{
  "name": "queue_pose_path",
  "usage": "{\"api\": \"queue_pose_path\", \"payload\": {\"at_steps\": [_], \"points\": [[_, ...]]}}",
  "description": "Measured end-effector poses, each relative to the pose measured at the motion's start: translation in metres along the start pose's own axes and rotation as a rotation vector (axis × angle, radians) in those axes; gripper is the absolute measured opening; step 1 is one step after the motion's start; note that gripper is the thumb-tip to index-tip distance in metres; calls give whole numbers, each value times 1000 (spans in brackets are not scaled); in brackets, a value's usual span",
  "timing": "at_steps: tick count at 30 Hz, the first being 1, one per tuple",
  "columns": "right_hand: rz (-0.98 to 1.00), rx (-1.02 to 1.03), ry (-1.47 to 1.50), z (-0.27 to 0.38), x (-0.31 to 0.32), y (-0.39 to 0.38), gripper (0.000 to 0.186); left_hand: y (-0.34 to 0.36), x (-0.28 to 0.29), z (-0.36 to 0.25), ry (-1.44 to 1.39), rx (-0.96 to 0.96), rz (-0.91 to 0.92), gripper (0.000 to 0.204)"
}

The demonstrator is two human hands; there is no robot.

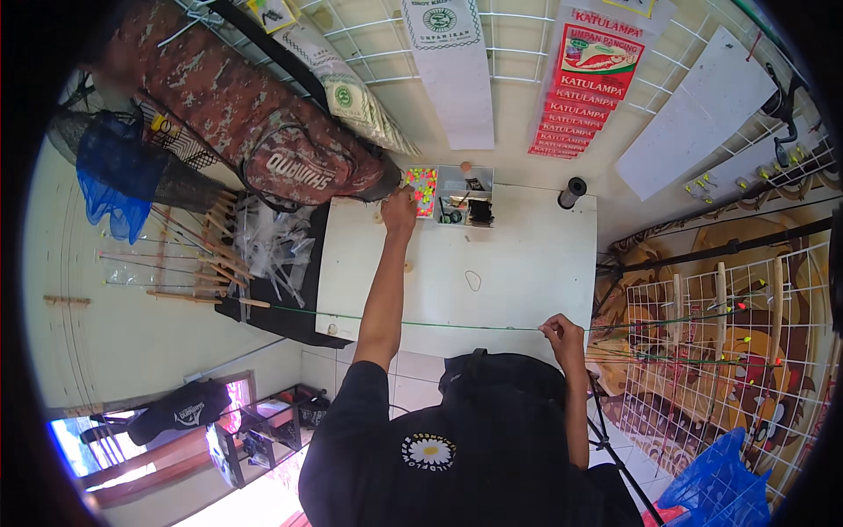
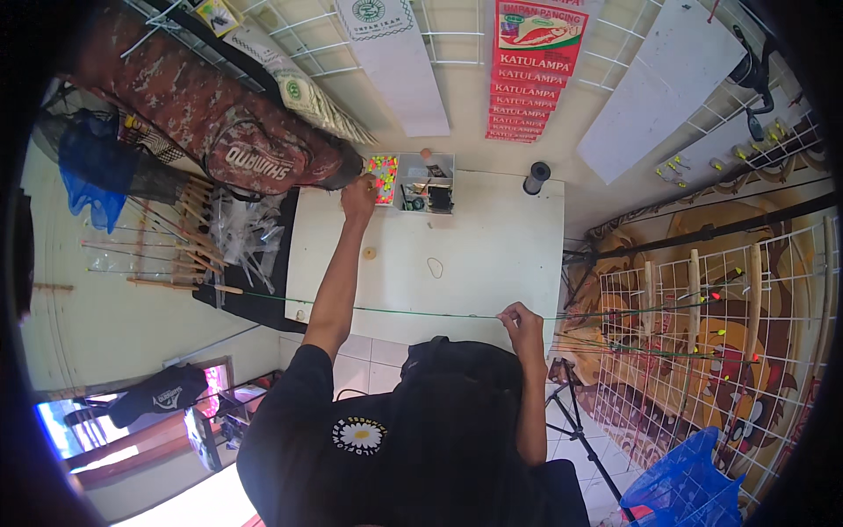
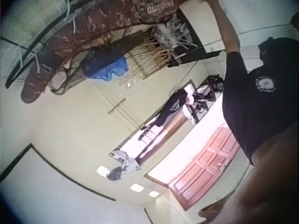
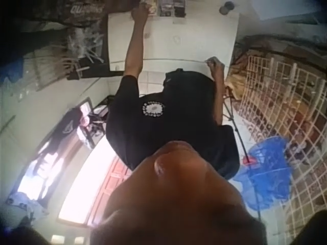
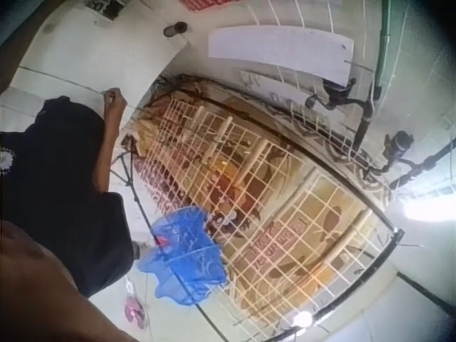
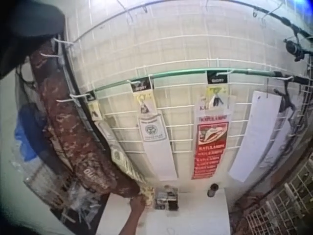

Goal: Repairing a fishing rod by attaching or securing a guide to the blank using thread.

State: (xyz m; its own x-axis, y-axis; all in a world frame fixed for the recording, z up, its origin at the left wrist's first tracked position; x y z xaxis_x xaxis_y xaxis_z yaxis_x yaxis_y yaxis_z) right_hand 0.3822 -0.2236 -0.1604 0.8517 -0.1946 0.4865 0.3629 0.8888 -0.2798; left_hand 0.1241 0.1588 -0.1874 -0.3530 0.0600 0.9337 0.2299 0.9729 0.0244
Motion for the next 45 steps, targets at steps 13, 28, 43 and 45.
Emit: {"api": "queue_pose_path", "payload": {"at_steps": [13, 28, 43, 45], "points": [[-54, -2, 31, -3, 15, 4, 12, 10, -13, -4, -19, -43, 33, 14], [-63, 163, 250, 16, 25, 8, 10, -136, -12, -89, -1351, 166, 14, 19], [-156, 154, 452, 35, 47, -11, 9, -261, -53, -199, -2006, 380, 633, 7], [-189, 226, 461, 37, 51, -13, 10, -267, -50, -211, -2013, 335, 720, 8]]}}
Point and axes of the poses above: each hand's wrist, its own y-axis towards the middle knuckle, its own x-axis out of the back of the hand, z = x × y, the point moved 7 cm from there along y, towards the middle knuckle, and after that the axes turned 5 degrees about z, right-handed, at the moved point
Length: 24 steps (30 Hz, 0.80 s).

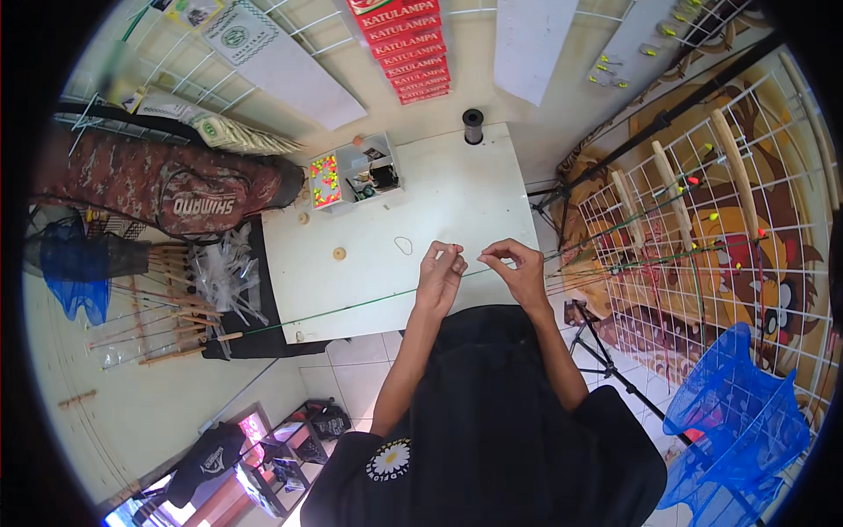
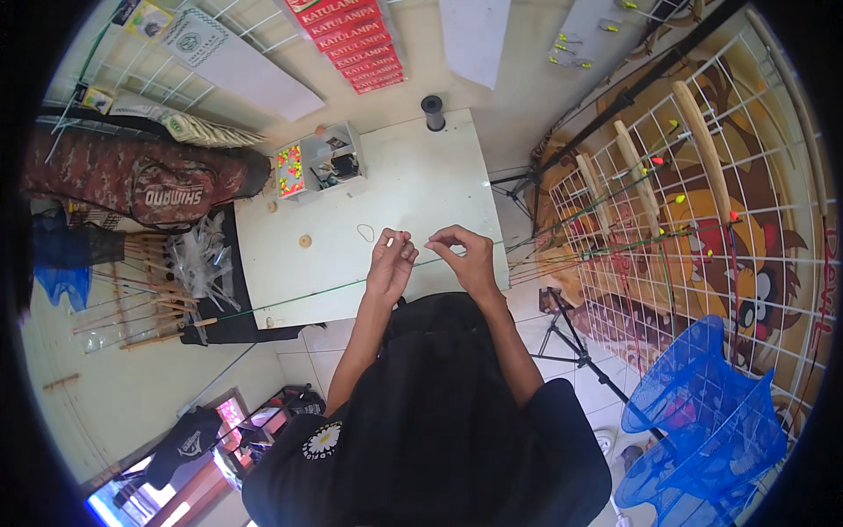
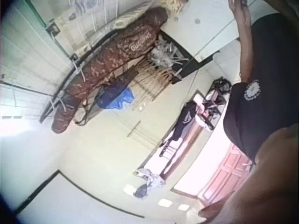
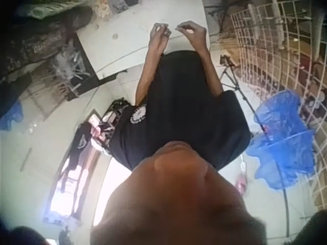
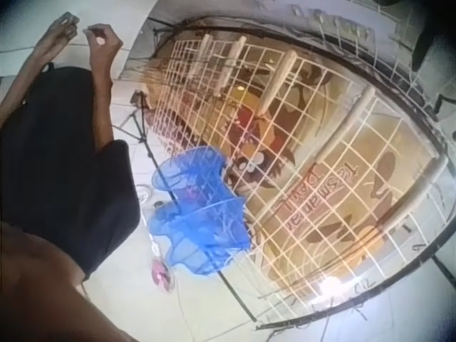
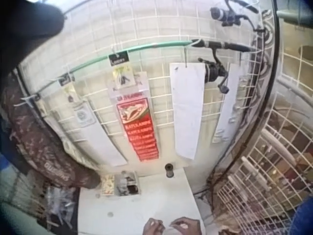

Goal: Repairing a fishing rod by attaching or securing a guide to the blank using thread.

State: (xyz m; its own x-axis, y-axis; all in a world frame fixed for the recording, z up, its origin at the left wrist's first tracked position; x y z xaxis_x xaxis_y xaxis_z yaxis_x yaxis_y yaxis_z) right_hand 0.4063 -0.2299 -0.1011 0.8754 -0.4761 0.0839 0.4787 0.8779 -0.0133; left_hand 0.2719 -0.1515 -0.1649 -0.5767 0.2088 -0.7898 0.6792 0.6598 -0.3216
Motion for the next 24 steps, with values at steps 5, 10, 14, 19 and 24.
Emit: {"api": "queue_pose_path", "payload": {"at_steps": [5, 10, 14, 19, 24], "points": [[-28, 1, 38, -2, 4, -8, 10, -7, -11, 11, 62, 49, -20, 13], [15, -57, 32, 3, 4, -13, 13, -12, -14, 11, 174, 58, -15, 23], [-8, -74, 84, 0, 5, -17, 14, -12, -14, 11, 183, 61, 2, 22], [-52, -63, 109, 3, 9, -16, 17, -13, -16, 9, 188, 59, 36, 19], [-59, -69, 88, -3, 8, -15, 16, -4, -7, -14, 252, -28, 26, 18]]}}
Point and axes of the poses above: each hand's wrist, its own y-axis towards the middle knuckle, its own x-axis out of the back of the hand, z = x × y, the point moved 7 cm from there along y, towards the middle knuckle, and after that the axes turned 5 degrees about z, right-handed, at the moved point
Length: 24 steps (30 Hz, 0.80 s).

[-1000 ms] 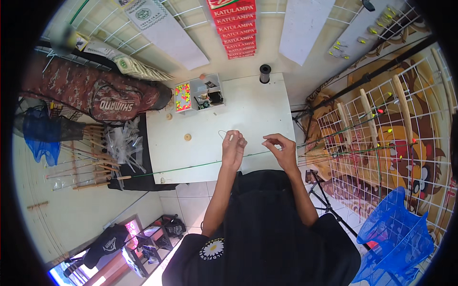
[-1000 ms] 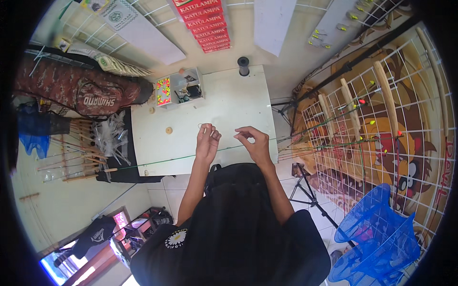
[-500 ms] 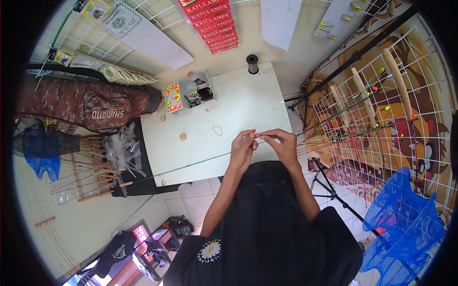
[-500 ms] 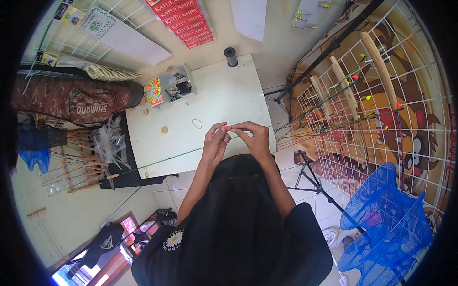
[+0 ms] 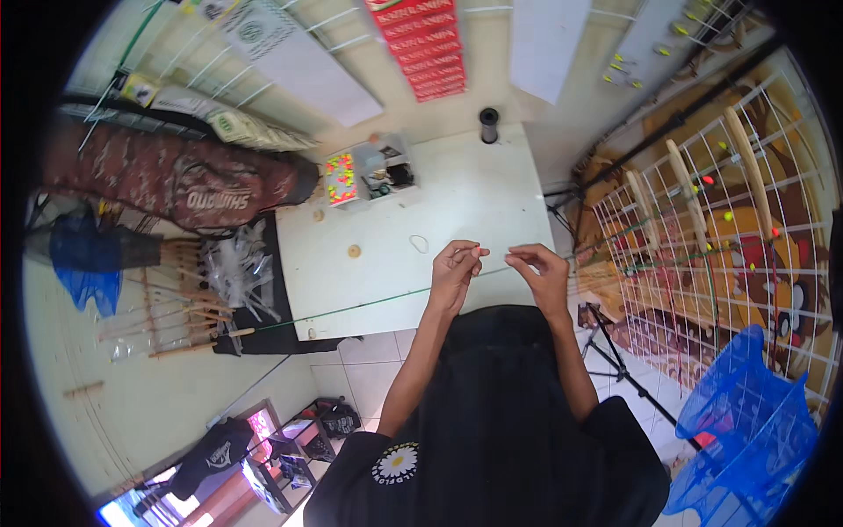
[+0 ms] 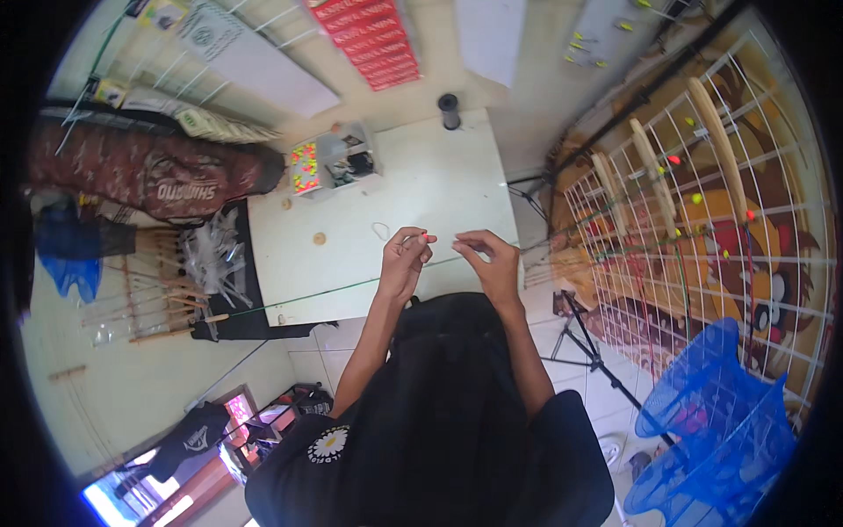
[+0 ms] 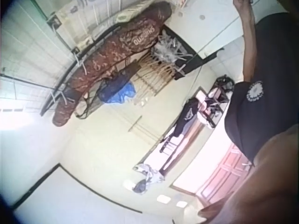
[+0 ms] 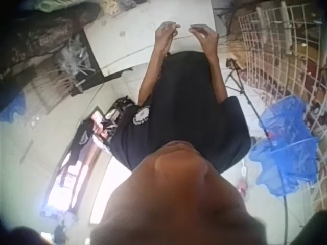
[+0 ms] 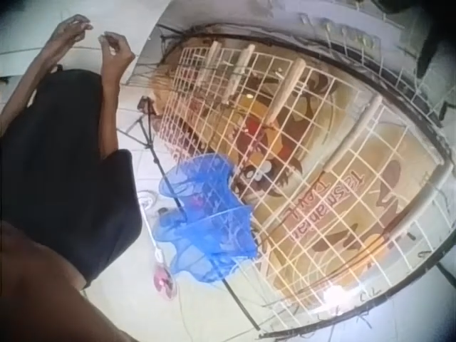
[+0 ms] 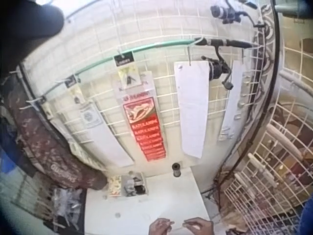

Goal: Repairing a fishing rod by attaching or securing a guide to the blank using thread.

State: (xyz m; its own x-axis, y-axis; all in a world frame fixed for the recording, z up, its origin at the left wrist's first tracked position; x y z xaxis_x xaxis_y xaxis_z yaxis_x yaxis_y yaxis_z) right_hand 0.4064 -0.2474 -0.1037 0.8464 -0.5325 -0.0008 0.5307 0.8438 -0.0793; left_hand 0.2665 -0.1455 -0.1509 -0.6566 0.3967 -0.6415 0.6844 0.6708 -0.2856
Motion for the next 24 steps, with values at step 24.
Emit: {"api": "queue_pose_path", "payload": {"at_steps": [24], "points": [[-85, -144, 55, -31, -3, 43, 11, 134, 224, -225, 1694, -376, -636, 23]]}}
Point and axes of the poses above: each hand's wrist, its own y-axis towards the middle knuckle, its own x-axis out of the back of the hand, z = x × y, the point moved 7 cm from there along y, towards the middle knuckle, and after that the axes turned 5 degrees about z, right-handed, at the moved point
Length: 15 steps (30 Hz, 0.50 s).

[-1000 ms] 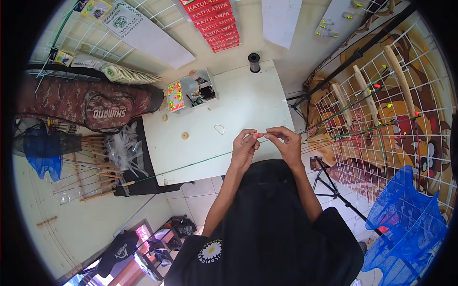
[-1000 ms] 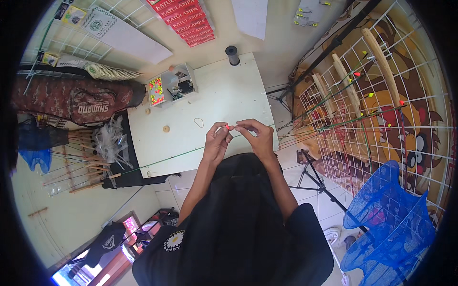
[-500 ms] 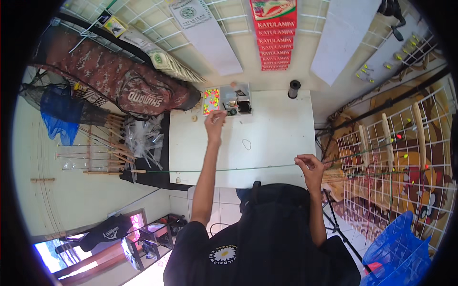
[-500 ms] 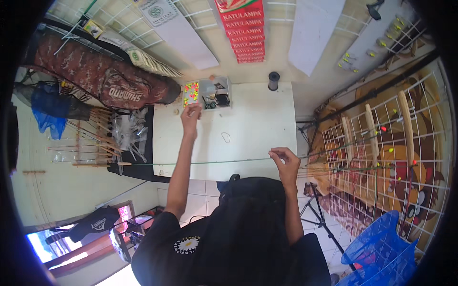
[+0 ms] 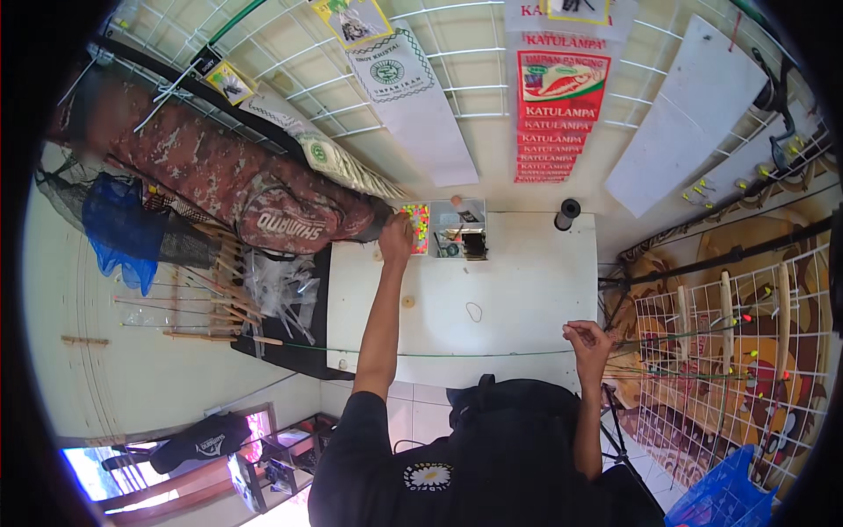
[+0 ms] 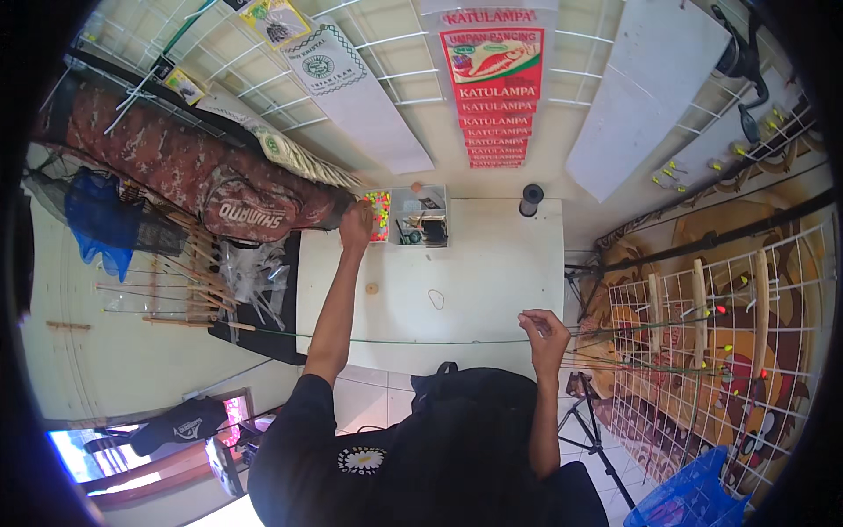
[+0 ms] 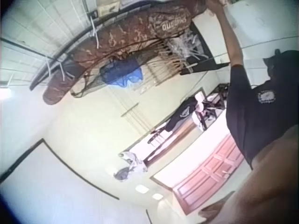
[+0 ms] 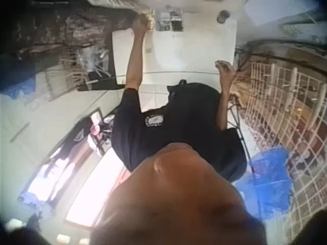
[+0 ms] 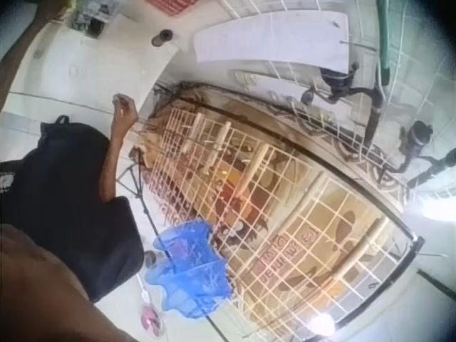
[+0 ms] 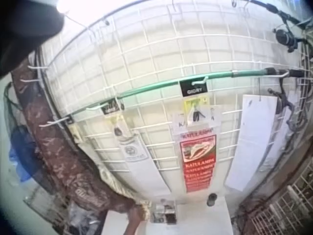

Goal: Repairing a fishing rod by attaching or securing a guide to the blank using thread.

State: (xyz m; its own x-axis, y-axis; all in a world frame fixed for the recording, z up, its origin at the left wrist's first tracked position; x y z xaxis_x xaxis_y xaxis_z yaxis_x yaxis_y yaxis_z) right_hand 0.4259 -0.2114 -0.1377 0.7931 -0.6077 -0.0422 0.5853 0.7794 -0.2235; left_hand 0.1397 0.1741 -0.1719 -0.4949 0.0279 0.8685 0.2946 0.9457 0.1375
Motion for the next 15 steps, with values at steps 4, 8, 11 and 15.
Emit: {"api": "queue_pose_path", "payload": {"at_steps": [4, 8, 11, 15], "points": [[-18, 4, -32, 4, -2, 9, 11, 24, -8, -2, 202, 8, 81, 25], [-50, -1, -25, 0, -2, 14, 11, 34, -16, 5, 229, 17, 93, 23], [-60, 0, -10, -3, 0, 14, 11, 38, -23, 11, 242, 67, 115, 22], [-70, -10, -3, -5, 2, 11, 11, 38, -25, 18, 198, 100, 117, 18]]}}
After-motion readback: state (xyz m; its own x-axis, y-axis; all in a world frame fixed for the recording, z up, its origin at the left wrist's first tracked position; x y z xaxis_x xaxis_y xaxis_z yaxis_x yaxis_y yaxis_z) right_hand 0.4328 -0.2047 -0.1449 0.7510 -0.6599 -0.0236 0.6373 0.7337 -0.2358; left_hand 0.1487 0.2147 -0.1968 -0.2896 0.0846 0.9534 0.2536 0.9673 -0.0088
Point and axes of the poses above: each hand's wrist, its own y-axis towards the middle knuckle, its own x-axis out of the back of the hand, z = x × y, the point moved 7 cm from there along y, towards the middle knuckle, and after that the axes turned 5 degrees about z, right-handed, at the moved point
